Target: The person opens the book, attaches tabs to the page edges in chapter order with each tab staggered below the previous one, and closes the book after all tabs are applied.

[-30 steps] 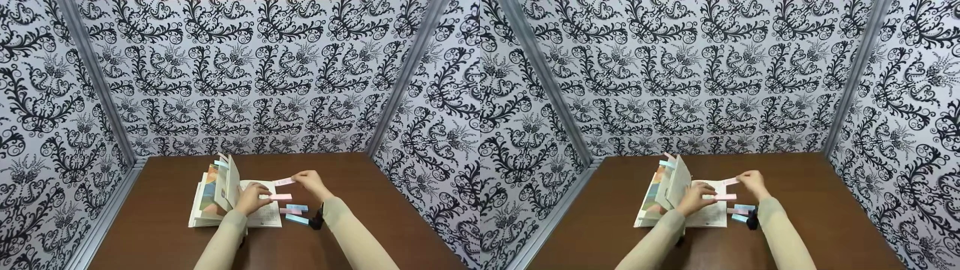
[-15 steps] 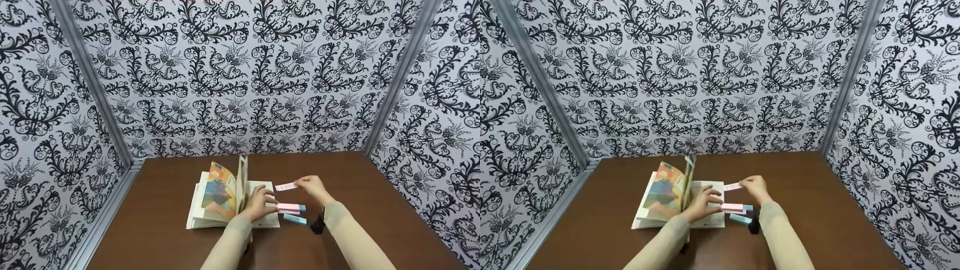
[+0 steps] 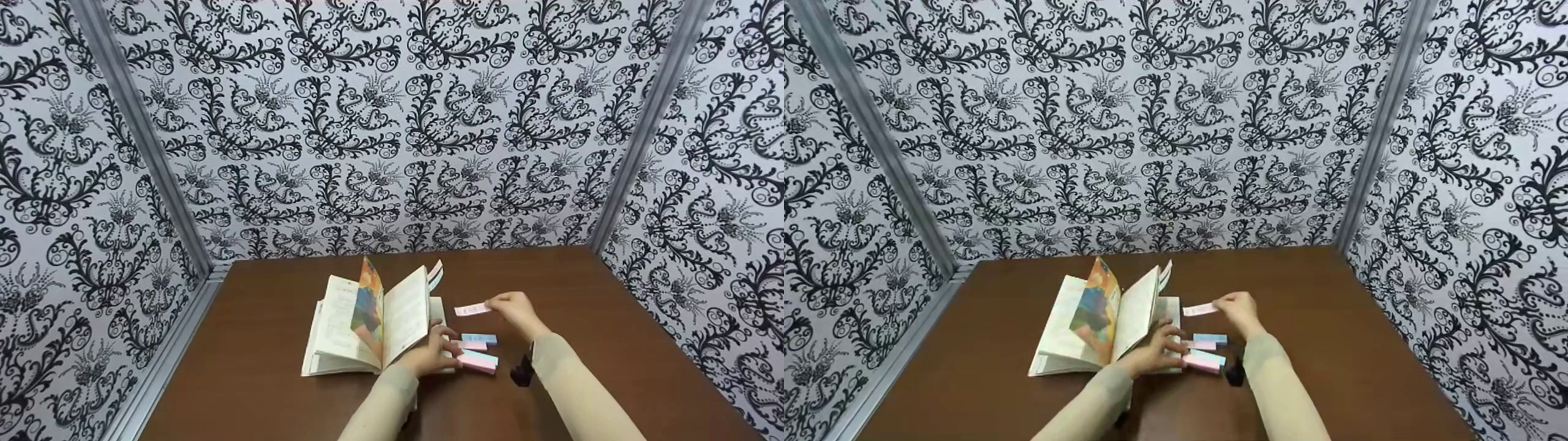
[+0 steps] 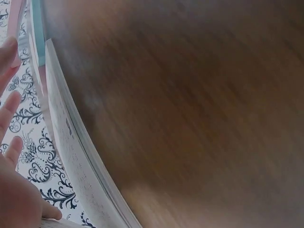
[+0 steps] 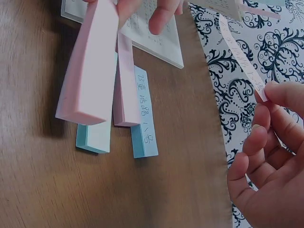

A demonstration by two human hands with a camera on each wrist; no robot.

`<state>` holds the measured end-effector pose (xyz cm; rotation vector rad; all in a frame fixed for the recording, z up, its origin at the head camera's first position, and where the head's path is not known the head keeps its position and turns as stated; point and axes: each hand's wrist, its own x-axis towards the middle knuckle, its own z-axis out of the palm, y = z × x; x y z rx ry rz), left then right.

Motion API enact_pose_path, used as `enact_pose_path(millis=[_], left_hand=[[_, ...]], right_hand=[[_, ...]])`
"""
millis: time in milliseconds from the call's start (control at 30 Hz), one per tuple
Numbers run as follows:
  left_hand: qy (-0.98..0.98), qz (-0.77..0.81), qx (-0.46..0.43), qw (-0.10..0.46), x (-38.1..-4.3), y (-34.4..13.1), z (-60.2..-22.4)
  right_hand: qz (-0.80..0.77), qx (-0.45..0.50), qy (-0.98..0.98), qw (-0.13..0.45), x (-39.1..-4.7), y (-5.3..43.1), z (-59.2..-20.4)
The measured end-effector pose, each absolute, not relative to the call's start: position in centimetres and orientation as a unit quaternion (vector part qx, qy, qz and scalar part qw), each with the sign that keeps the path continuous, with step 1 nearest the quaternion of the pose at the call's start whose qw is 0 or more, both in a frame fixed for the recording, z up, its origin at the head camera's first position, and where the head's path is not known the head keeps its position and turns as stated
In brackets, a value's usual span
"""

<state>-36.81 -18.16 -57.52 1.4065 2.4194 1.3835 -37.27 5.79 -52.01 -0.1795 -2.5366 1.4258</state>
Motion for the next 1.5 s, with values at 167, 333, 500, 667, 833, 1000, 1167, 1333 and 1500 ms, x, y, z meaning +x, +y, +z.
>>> enact_pose_path(millis=[167,333,500,667,833,1000,1167,1333,1500], left_hand=[[0.749,0.477,0.457,0.056,-36.8,-18.3,-57.8],[0.747,0.464,0.475,0.035,-37.6,-18.4,-59.6],[0.768,0.443,0.461,0.031,-36.9,-18.4,-58.9],[0.808,0.393,0.438,0.019,-36.6,-18.2,-58.4],[0.825,0.39,0.407,0.039,-36.7,-18.0,-58.5],[0.822,0.405,0.397,0.049,-37.2,-18.0,-58.9],[0.817,0.399,0.416,0.027,-37.7,-18.1,-58.6],[0.828,0.346,0.439,-0.046,-38.3,-18.0,-58.1],[0.785,0.31,0.497,-0.202,-39.4,-17.7,-58.6]], right_hand=[[0.485,-0.063,-0.865,0.112,-37.2,5.7,-52.0],[0.493,-0.061,-0.86,0.113,-37.1,5.6,-52.3],[0.495,-0.061,-0.859,0.114,-37.1,5.5,-52.4],[0.493,-0.06,-0.861,0.112,-37.1,5.4,-52.4],[0.495,-0.054,-0.86,0.11,-36.9,5.1,-52.6],[0.495,-0.064,-0.86,0.102,-36.8,5.0,-52.4],[0.495,-0.068,-0.861,0.097,-36.8,5.0,-52.3],[0.506,-0.079,-0.853,0.099,-36.8,4.7,-52.9],[0.518,-0.093,-0.845,0.09,-36.6,4.3,-53.5]])
